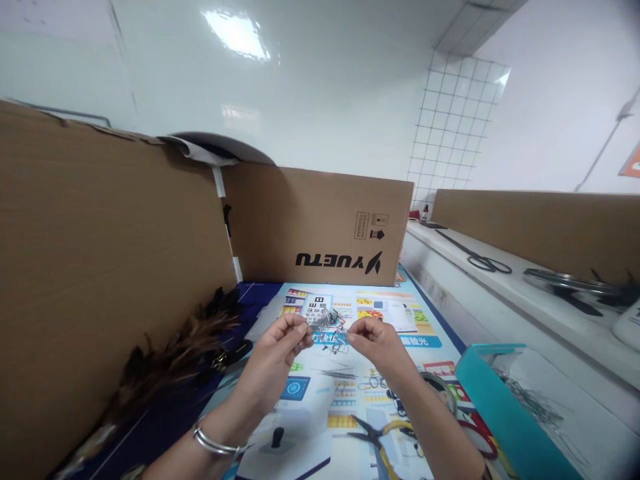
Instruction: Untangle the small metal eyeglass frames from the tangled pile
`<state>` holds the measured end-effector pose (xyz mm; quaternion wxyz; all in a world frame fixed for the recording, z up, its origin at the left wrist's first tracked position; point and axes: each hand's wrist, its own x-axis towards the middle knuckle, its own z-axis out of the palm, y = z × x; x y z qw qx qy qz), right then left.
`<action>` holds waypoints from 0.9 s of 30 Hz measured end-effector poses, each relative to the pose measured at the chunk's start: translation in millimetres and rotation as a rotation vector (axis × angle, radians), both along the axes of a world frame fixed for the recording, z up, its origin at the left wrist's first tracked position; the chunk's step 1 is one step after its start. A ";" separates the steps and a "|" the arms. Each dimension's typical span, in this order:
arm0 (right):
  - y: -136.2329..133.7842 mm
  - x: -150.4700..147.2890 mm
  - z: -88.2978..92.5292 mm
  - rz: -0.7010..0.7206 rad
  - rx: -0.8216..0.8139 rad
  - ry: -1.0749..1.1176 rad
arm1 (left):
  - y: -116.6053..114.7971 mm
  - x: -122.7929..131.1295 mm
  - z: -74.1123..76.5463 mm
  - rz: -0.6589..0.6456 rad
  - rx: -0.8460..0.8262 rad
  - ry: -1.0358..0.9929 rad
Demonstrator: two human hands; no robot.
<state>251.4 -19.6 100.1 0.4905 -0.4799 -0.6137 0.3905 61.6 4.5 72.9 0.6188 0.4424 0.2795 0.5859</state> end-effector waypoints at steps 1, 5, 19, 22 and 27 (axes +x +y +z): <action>-0.2 -0.2 0.3 0.005 -0.003 -0.015 | -0.2 0.2 0.1 0.003 -0.002 0.001; 0.6 -2.5 -1.4 0.004 -0.037 -0.046 | -1.3 1.2 -0.4 0.002 -0.004 0.027; 6.9 9.9 -3.2 -0.080 -0.199 0.304 | 2.6 -3.9 1.3 -0.074 -0.033 0.125; 8.9 10.5 -5.8 -0.099 -0.192 0.340 | 3.1 -3.8 0.1 -0.094 -0.029 0.140; 10.7 8.1 -8.3 -0.149 -0.192 0.403 | 1.6 -3.7 -0.4 -0.111 -0.033 0.160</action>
